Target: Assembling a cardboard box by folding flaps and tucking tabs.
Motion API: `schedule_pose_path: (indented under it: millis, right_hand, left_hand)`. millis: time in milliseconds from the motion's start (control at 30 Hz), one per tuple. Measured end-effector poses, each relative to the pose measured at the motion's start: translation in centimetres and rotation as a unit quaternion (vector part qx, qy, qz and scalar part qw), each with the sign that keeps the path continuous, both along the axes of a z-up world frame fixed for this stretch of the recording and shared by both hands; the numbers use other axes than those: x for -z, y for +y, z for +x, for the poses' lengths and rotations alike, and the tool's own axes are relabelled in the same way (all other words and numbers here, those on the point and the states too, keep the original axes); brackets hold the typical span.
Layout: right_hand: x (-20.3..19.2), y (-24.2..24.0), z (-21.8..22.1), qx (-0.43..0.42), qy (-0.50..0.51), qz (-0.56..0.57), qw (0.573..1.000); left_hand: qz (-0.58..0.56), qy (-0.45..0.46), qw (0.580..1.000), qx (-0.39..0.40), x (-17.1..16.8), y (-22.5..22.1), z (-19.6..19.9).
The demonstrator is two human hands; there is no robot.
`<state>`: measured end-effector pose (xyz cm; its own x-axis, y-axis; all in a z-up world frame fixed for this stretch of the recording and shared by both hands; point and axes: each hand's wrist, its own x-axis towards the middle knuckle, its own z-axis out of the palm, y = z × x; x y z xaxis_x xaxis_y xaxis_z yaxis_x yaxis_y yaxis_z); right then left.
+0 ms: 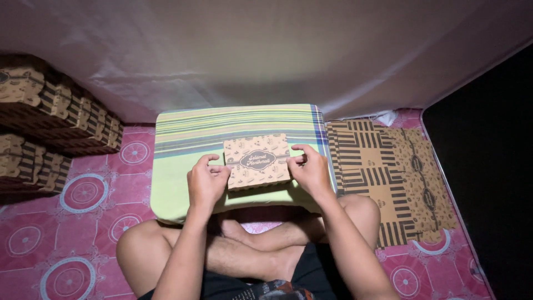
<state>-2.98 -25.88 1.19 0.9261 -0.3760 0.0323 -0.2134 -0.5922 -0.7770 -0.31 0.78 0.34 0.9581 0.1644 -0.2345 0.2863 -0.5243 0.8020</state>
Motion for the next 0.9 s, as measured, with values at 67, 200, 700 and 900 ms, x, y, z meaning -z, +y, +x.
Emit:
schedule_pose_path:
  millis: [67, 200, 700, 900]
  right_hand:
    - [-0.5, 0.1, 0.6, -0.007, 0.007, -0.018, 1.0]
    - [-1.4, 0.1, 2.0, -0.012, 0.032, -0.001, 0.999]
    - [0.8, -0.9, 7.1, -0.033, -0.017, 0.01, 0.999]
    - [3.4, 0.2, 8.6, -0.078, -0.056, 0.052, 0.994]
  left_hand:
    - [0.021, -0.01, 1.0, 0.015, -0.5, 0.0, 0.2]
    - [0.076, -0.03, 0.996, 0.024, -1.1, -0.2, 0.9]
    - [0.072, -0.151, 0.985, -0.05, 3.2, -1.5, 5.2]
    - [0.032, -0.28, 0.959, -0.041, 5.8, -2.8, 5.8]
